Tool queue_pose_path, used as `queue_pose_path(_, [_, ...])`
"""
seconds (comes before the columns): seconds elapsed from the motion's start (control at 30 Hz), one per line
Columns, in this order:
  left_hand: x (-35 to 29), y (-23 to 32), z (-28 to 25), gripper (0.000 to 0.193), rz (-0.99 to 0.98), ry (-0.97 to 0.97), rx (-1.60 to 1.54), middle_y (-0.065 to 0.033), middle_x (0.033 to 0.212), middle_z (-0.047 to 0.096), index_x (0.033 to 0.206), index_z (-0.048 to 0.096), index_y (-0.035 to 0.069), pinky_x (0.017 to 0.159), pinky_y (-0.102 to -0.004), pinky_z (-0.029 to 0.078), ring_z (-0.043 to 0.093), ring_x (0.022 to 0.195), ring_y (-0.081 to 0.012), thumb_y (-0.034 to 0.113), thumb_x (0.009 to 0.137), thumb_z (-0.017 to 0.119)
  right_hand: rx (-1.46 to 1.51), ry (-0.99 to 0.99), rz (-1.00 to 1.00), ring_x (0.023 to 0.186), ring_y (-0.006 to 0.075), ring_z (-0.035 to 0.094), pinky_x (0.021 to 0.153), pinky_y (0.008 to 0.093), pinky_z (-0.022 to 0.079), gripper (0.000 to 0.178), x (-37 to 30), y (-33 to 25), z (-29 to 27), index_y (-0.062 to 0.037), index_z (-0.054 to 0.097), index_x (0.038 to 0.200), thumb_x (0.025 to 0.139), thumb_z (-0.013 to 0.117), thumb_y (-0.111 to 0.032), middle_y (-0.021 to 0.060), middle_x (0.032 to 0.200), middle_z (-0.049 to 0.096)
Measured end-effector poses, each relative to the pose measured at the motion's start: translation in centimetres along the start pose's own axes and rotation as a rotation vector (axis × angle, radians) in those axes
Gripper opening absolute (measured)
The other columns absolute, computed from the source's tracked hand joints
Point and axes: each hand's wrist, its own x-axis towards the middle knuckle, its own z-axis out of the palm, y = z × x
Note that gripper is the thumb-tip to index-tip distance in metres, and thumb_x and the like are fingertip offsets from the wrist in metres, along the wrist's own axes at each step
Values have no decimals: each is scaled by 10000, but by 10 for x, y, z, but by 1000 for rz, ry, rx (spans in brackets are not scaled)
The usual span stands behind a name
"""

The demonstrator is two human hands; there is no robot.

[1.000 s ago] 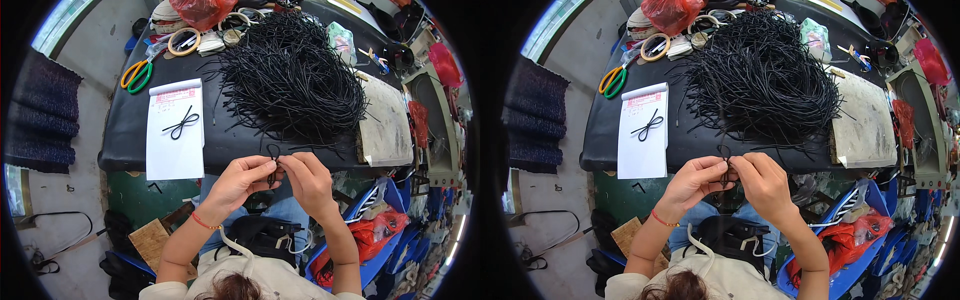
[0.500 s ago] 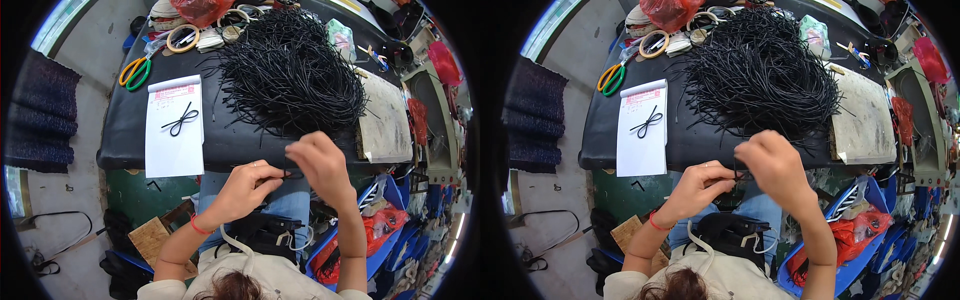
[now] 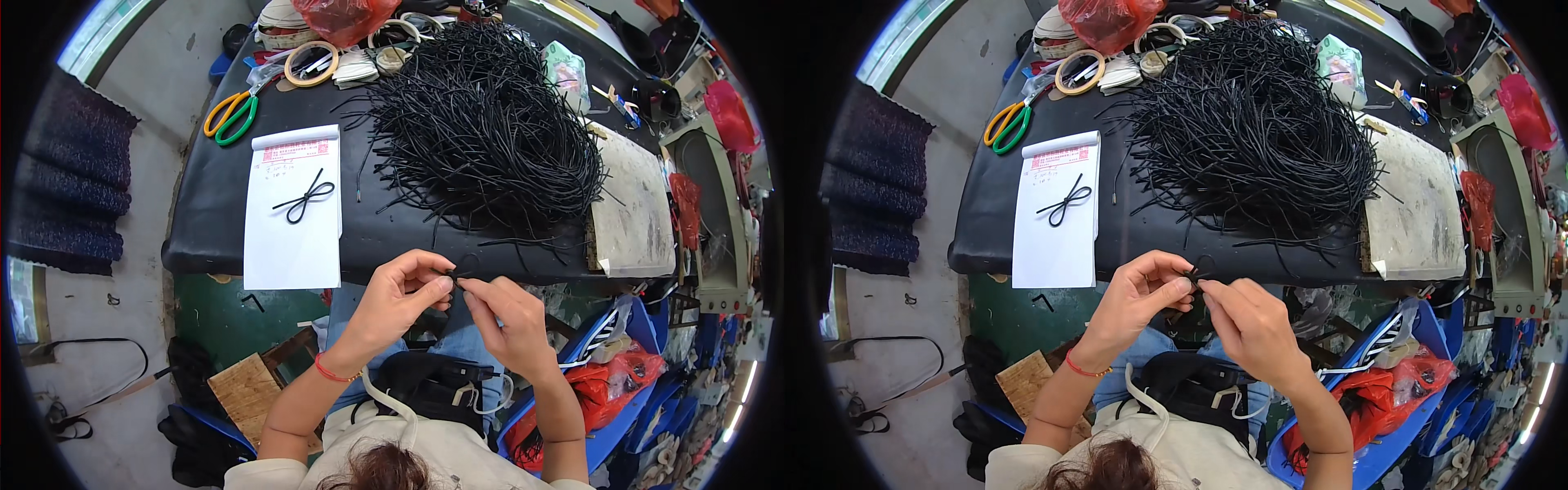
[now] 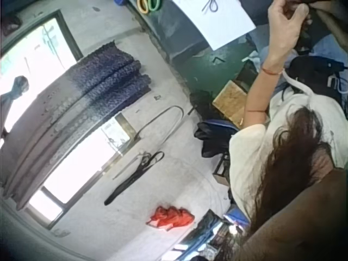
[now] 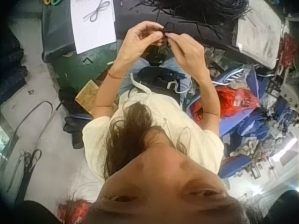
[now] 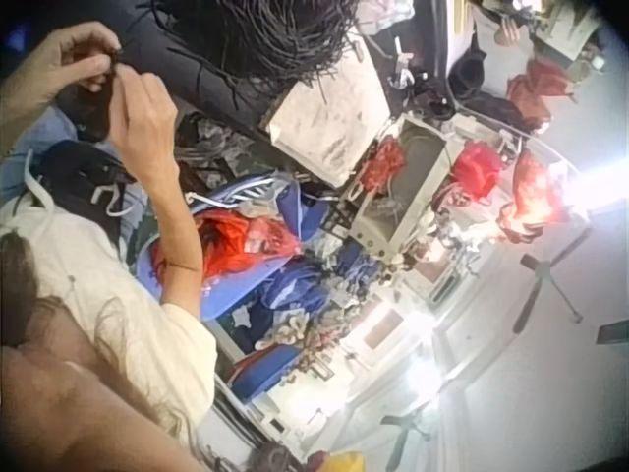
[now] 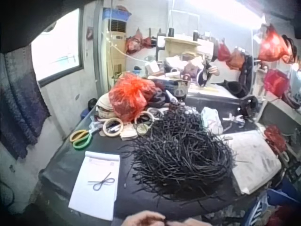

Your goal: The person pulls black cable ties from a red plastic bag and ties them into loops by hand. They place the tied loops onto a white paper on the table. The person repeats this process, handling the ties one at a time.

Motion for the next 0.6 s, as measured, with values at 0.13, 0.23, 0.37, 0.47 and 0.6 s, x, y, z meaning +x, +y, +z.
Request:
queue_pose_path(0.13, [-3,-5,4,158,2,30,-94,-54,880,618,1010,571,10,739,-228,513,606,783,-102,68,866,600,413,-107,283,729,145,634,629,257,493,216,-3,-10,-3,15,604,1046,837,551,28,102,806,650])
queue_pose_path(0.23, [-2,-10,7,148,52,59,-120,-64,901,625,997,571,8,748,-227,505,604,808,-102,57,861,602,924,-123,395,798,115,640,657,236,507,207,-4,0,1,7,605,1073,888,512,-7,87,873,669])
queue_pose_path(0.37, [-3,-9,11,142,81,99,-175,-83,912,636,978,571,-4,748,-229,501,603,829,-103,35,848,610,762,-44,464,684,108,634,614,212,499,160,-4,3,2,12,633,1013,883,554,-40,81,827,663])
queue_pose_path(0.47, [-3,-13,18,142,156,167,-185,-83,900,639,961,573,-9,746,-221,497,604,829,-100,13,831,625,476,176,287,656,84,614,570,195,477,120,-3,6,16,24,633,943,851,609,-50,62,762,653])
queue_pose_path(0.6, [-6,-19,28,140,251,273,-121,-73,896,636,934,575,-8,749,-208,489,602,820,-87,-21,811,640,400,227,373,625,63,587,540,186,452,101,-1,-1,19,14,617,855,816,662,-67,40,706,635])
